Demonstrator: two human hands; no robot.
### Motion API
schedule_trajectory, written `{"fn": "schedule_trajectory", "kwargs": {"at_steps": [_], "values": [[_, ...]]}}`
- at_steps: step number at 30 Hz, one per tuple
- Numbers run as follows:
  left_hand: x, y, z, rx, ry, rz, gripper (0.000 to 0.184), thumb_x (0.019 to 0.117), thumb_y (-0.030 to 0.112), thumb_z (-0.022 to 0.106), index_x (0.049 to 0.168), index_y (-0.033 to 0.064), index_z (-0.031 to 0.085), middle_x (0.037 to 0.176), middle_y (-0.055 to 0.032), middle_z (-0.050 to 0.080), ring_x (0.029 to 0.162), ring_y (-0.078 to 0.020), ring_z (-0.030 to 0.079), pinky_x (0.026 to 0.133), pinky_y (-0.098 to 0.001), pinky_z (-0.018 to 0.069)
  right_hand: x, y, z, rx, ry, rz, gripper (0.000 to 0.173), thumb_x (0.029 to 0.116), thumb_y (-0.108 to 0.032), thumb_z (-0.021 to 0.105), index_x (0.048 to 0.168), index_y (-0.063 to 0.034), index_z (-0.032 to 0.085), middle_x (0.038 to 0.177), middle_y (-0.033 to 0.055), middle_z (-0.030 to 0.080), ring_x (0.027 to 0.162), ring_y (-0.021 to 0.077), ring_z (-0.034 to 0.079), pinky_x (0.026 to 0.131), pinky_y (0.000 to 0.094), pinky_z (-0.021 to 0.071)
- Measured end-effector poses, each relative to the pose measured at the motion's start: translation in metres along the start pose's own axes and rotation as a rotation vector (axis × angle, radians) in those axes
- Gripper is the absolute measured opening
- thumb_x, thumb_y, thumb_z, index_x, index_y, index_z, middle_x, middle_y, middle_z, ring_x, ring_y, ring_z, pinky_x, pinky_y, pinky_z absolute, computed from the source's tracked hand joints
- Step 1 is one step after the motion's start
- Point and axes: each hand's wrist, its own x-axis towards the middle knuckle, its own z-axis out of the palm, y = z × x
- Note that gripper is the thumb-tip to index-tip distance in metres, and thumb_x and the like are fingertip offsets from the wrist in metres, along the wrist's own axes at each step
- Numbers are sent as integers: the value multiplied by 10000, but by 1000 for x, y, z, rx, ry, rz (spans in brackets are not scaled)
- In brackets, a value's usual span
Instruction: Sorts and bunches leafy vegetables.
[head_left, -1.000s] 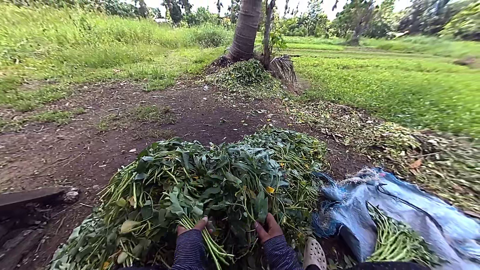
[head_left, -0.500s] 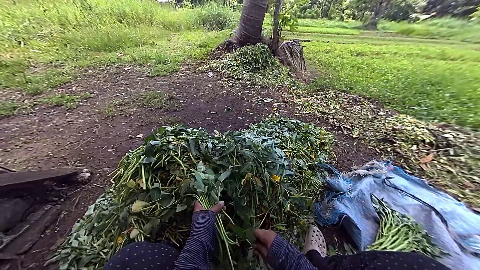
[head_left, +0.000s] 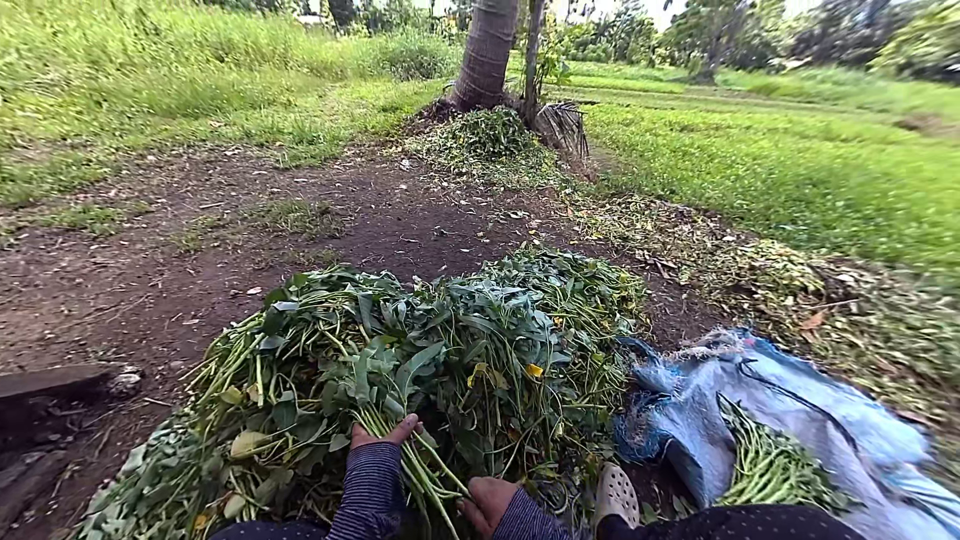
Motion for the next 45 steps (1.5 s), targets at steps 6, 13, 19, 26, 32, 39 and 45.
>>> {"fn": "schedule_trajectory", "kwargs": {"at_steps": [6, 13, 19, 26, 32, 39, 45], "values": [[8, 30, -9, -197, 213, 145, 856, 905, -28, 741, 1551, 48, 186, 966, -189, 633, 636, -207, 688, 568, -365, 608, 12, 28, -54, -2, 105, 354, 468, 1090, -324, 484, 1252, 89, 635, 1265, 289, 655, 1246, 410, 618, 1097, 560, 443], [10, 22, 1, -184, 90, 58, 794, 897, -69, 728, 1511, 22, 231, 881, -208, 632, 584, -262, 684, 524, -401, 609, 67, 80, -105, 202, 405, 528, 484, 1038, -353, 589, 1364, 5, 597, 1386, 227, 598, 1341, 342, 547, 1150, 484, 411], [9, 13, 11, -290, -41, -36, 736, 910, -101, 686, 1489, 31, 253, 914, -214, 703, 683, -314, 740, 555, -436, 632, 34, 37, -67, 584, 552, 170, 371, 979, -199, 662, 1236, 63, 611, 1162, 222, 675, 925, 291, 713, 873, 460, 596], [-11, -1, 37, 41, -125, -167, 823, 853, -12, 808, 1474, -3, 269, 928, -227, 699, 694, -294, 741, 597, -413, 635, -6, 16, -22, 348, 215, 223, 331, 1010, -156, 615, 1245, 78, 607, 1121, 245, 711, 1031, 349, 719, 973, 510, 553], [-11, -7, 34, 593, -272, 12, 1078, 753, 148, 925, 1568, -4, 236, 1477, -269, 488, 1357, -330, 518, 1132, -460, 427, -15, 18, -16, 592, 33, 194, 347, 1068, -197, 511, 1276, 74, 572, 1026, 200, 694, 870, 279, 693, 837, 456, 578], [-29, -12, 32, 630, -324, 148, 1046, 728, 127, 926, 1533, -44, 281, 1379, -274, 565, 1249, -324, 601, 1081, -450, 474, 22, -12, -16, 1170, 58, 536, 482, 1143, -369, 195, 1153, -23, 531, 739, 9, 511, 578, 117, 488, 567, 301, 463], [-16, -19, 26, 531, -139, 165, 973, 759, 69, 894, 1526, -41, 306, 1303, -261, 608, 1105, -300, 668, 977, -440, 541, 12, -6, -14, 472, 231, 309, 362, 1090, -224, 463, 1204, 93, 598, 1056, 233, 680, 985, 319, 680, 920, 471, 535]]}}
